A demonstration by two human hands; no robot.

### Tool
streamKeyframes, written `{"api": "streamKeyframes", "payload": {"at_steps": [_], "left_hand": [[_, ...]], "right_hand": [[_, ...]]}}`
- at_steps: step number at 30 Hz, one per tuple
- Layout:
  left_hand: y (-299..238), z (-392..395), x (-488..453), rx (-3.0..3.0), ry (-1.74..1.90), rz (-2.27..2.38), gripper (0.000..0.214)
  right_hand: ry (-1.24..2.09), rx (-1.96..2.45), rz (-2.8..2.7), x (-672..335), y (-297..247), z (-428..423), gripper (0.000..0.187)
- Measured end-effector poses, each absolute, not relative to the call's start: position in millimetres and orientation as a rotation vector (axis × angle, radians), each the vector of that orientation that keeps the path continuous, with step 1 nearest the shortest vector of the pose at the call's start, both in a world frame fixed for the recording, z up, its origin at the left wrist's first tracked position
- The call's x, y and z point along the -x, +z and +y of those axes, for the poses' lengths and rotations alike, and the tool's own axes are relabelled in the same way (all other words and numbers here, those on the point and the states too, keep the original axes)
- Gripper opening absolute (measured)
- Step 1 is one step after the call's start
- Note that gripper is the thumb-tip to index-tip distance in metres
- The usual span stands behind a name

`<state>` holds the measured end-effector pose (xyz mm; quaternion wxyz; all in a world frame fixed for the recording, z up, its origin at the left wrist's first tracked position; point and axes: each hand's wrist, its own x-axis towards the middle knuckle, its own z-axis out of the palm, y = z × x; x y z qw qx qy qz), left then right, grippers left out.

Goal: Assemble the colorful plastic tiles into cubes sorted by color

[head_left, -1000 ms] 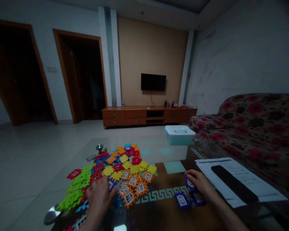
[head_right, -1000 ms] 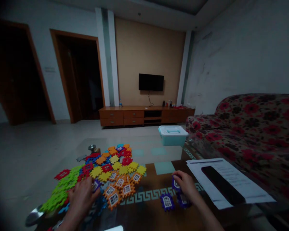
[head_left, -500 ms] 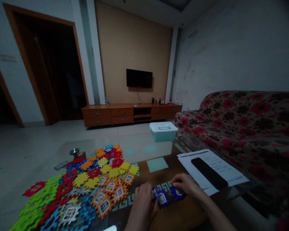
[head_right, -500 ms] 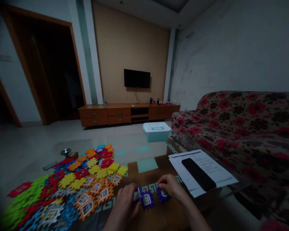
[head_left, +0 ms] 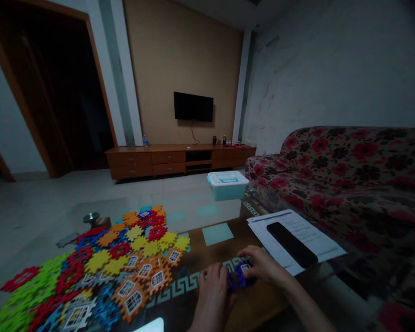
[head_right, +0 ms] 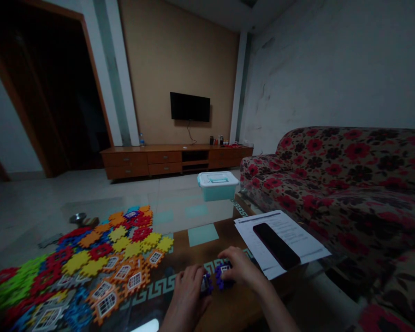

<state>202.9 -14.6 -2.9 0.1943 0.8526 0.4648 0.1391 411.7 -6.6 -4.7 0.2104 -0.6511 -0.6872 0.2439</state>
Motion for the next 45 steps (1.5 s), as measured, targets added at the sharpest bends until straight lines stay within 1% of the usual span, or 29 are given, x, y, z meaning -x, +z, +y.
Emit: {"api": "streamKeyframes", "payload": {"at_steps": [3,5,8,12,19,27,38,42,45], "left_hand": [[-4.2,-15.2,-199.6,-2.357,0.367,1.29,0.055],[-6.3,-14.5,-198.6,-2.33,0.37,1.27,0.057],[-9.9,-12.3,-197.6,-2.297,0.388,1.252,0.056],[-12.8,-10.0,-195.9,-2.262,0.421,1.228,0.065],[-9.1,-11.0,-197.0,-2.241,0.421,1.223,0.066],[-9.9,-9.2,-198.4,-2.231,0.377,1.235,0.069],[-5.6,-8.6,-199.0,-2.222,0.357,1.241,0.071],[-7.6,-10.0,-198.5,-2.223,0.368,1.25,0.072],[-10.2,-9.6,-197.9,-2.226,0.382,1.241,0.07]], "right_hand": [[0.699,1.77,-2.042,-409.6,-7.9,-13.4,0.074],[0.674,1.78,-2.113,-405.4,-9.8,-16.1,0.081],[0.604,1.81,-2.187,-398.9,-9.1,-17.0,0.077],[0.57,1.766,-2.248,-394.2,-4.8,-16.7,0.07],[0.659,1.686,-2.296,-386.7,-2.4,-17.0,0.08],[0.678,1.668,-2.318,-379.3,7.4,-18.2,0.076],[0.671,1.709,-2.331,-386.5,-5.7,-11.5,0.075],[0.678,1.73,-2.316,-385.6,0.9,-14.1,0.071],[0.698,1.731,-2.316,-381.6,7.4,-16.3,0.072]]}}
